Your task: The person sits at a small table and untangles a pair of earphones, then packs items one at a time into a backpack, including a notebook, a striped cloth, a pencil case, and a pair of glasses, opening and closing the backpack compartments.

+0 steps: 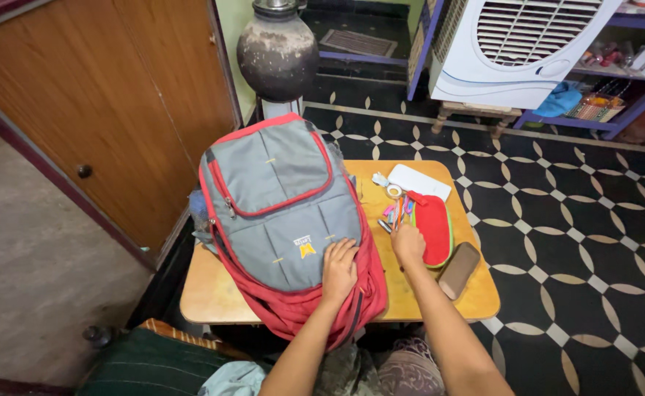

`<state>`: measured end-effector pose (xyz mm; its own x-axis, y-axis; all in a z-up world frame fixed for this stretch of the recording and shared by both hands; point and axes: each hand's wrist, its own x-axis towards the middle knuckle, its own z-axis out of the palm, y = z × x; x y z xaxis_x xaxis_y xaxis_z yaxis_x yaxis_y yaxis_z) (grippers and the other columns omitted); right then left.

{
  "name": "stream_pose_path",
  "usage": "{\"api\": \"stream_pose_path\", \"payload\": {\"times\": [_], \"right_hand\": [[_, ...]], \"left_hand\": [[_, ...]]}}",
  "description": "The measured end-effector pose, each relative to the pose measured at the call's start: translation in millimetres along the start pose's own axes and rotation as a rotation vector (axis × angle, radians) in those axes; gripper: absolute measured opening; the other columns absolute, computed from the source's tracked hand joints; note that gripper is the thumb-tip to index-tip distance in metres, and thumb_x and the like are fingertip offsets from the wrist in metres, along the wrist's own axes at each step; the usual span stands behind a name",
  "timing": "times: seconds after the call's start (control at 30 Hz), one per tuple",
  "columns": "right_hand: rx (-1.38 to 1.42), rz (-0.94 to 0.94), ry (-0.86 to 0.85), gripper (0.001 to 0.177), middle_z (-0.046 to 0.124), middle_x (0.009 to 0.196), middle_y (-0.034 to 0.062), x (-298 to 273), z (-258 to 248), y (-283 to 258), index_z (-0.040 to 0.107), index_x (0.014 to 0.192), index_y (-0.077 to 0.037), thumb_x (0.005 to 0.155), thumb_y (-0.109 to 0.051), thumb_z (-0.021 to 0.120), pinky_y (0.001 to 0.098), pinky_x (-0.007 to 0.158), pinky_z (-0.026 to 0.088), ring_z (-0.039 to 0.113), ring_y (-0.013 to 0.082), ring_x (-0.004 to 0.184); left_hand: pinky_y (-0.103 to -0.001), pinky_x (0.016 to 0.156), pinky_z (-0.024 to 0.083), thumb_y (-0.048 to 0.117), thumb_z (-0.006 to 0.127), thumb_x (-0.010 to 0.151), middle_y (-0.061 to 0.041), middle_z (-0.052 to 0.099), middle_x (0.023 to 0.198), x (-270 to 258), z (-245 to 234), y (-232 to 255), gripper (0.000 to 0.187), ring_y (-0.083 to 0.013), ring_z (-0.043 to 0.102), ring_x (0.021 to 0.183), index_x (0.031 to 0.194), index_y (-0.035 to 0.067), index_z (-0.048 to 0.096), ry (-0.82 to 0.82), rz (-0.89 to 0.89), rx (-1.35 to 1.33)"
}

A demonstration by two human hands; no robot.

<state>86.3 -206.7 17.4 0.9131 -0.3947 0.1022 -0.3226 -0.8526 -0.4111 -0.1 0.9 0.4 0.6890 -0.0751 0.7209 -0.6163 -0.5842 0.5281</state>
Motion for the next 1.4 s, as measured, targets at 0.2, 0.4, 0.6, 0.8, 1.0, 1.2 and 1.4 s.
{"api": "stream_pose_path", "payload": {"times": [0.2,0.4,0.6,0.8,1.0,1.2,1.4], "right_hand": [[-0.097,0.007,-0.014,0.037,0.073,0.103,0.0254,-5.4,13.1,-0.2,0.075,0.101,0.0,0.093,-0.034,0.063,0.0537,0.085,0.058,0.072,0.0441,0.098],[-0.208,-0.008,-0.022,0.031,0.075,0.106,0.0227,0.2,16.8,0.9,0.076,0.104,-0.002,0.099,-0.019,0.052,0.0511,0.084,0.06,0.074,0.0407,0.1],[-0.295,0.048,-0.093,0.028,0.075,0.11,0.0185,-7.0,9.7,-4.1,0.077,0.108,-0.005,0.097,-0.019,0.056,0.0482,0.085,0.061,0.074,0.0371,0.103],[-0.196,0.07,-0.163,0.032,0.075,0.107,0.0211,-15.8,-24.7,9.3,0.077,0.109,-0.006,0.097,-0.031,0.06,0.0484,0.084,0.057,0.072,0.038,0.101],[0.726,-0.07,-0.397,0.027,0.081,0.093,0.0133,-22.4,-33.9,29.2,0.071,0.101,0.0,0.1,-0.023,0.056,0.0357,0.061,0.054,0.069,0.0202,0.073],[0.698,-0.022,-0.543,0.019,0.063,0.077,-0.0001,-43.1,-32.5,-5.8,0.074,0.099,-0.008,0.098,-0.022,0.062,0.0278,0.05,0.039,0.054,0.01,0.063],[0.943,-0.153,-0.81,0.017,0.064,0.07,0.0014,-58.0,-14.9,-85.2,0.071,0.09,-0.002,0.097,-0.017,0.066,0.0248,0.045,0.044,0.053,0.0087,0.054]], "left_hand": [[-0.048,0.114,0.037,-0.004,0.061,0.076,-0.015,0.069,0.127,2.9,-5.3,2.3,0.032,-0.0328,0.058,0.128,0.107,0.0,0.071,0.01,-0.001,-0.022],[-0.049,0.114,0.037,-0.004,0.061,0.077,-0.015,0.069,0.126,3.6,-6.7,2.6,0.031,-0.0329,0.058,0.128,0.106,-0.001,0.072,0.009,-0.006,-0.033],[-0.049,0.114,0.037,-0.003,0.062,0.077,-0.015,0.068,0.127,1.1,-4.1,-1.2,0.031,-0.0332,0.058,0.128,0.107,-0.001,0.071,0.006,0.009,-0.032],[-0.049,0.114,0.038,-0.004,0.062,0.077,-0.014,0.069,0.127,0.6,-1.5,-2.2,0.03,-0.0322,0.058,0.129,0.106,0.0,0.071,0.009,-0.01,-0.054],[-0.055,0.108,0.037,0.001,0.065,0.076,-0.016,0.063,0.131,29.4,-28.6,-28.4,0.045,-0.0358,0.053,0.128,0.121,0.002,0.065,-0.009,-0.031,0.153],[-0.061,0.105,0.034,0.009,0.061,0.081,-0.02,0.06,0.13,96.1,-102.3,-130.0,0.043,-0.04,0.052,0.125,0.124,0.004,0.064,-0.03,0.076,0.766],[-0.061,0.113,0.033,0.014,0.062,0.087,-0.01,0.071,0.09,143.2,-147.8,-153.7,0.012,-0.0282,0.066,0.096,0.092,0.008,0.072,-0.199,0.206,0.851]]}}
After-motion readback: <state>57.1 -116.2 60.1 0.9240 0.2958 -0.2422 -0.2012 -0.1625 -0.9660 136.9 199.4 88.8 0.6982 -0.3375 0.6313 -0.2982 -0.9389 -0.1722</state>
